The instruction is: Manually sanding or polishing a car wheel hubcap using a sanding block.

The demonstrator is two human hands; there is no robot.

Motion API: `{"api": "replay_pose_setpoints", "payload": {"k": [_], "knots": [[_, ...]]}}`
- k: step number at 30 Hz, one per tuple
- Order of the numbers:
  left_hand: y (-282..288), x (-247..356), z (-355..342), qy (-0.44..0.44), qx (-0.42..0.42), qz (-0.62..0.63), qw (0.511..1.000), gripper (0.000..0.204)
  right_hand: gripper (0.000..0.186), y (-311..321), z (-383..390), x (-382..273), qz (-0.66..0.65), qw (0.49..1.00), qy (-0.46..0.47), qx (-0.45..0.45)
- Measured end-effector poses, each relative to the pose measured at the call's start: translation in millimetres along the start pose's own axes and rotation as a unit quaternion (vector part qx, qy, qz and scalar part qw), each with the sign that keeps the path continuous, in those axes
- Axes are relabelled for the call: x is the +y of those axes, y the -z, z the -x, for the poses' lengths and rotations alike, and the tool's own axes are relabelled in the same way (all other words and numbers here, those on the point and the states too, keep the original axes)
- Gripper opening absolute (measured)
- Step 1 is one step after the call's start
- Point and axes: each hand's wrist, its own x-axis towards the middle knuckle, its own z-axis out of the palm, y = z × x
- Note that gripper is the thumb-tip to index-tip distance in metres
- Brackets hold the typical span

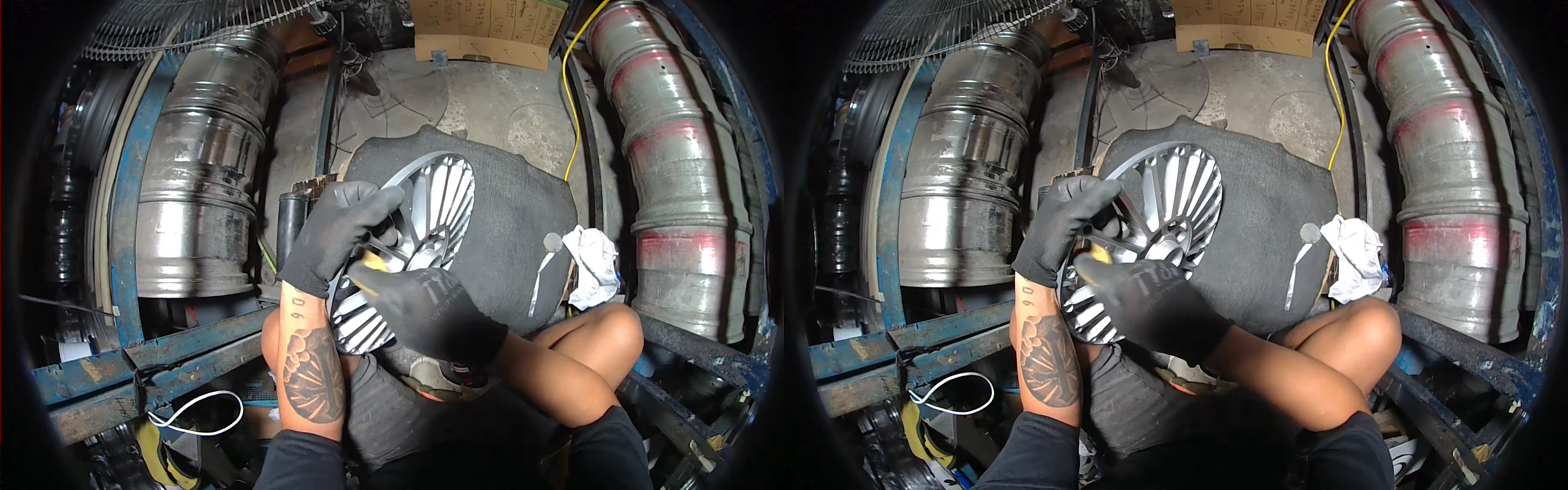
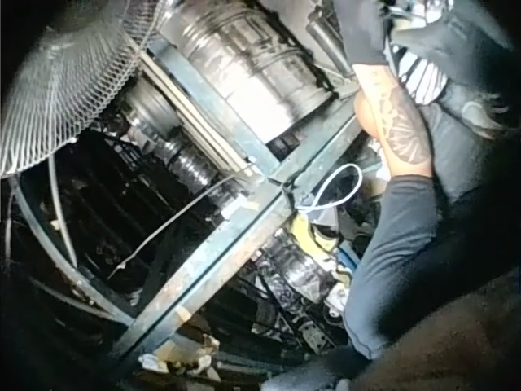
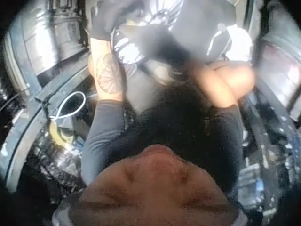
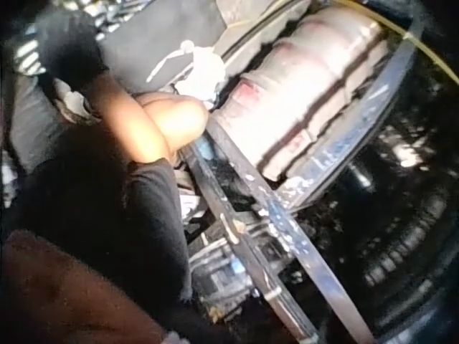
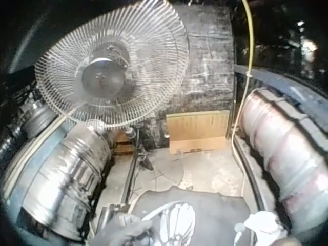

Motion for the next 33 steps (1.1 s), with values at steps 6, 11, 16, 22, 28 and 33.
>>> {"api": "replay_pose_setpoints", "payload": {"k": [6,11,16,22,28,33], "knots": [[-4.9,8.7,-1.9,-0.015,-0.021,-0.002,1.000,0.039,0.042,25.1,11.3,11.6,0.094,0.978,-0.140,-0.125],[10.8,16.9,12.3,0.014,-0.017,-0.067,0.998,0.040,0.036,15.6,6.4,7.0,-0.085,0.989,-0.099,-0.073],[-1.8,17.5,-7.1,0.054,-0.034,-0.056,0.996,0.031,0.041,-5.6,7.9,22.1,-0.108,0.988,0.016,0.110],[-2.9,17.6,-2.1,0.019,0.018,-0.045,0.999,0.034,0.046,-8.2,5.8,-18.3,-0.419,0.880,-0.224,0.000],[-4.6,25.1,-3.2,0.003,-0.043,-0.060,0.997,0.036,0.039,-21.1,0.6,-10.5,-0.006,0.996,0.003,0.092],[7.1,19.9,-2.7,0.010,-0.058,-0.025,0.998,0.036,0.037,6.3,-10.1,-17.9,0.125,0.981,0.102,0.106]]}}
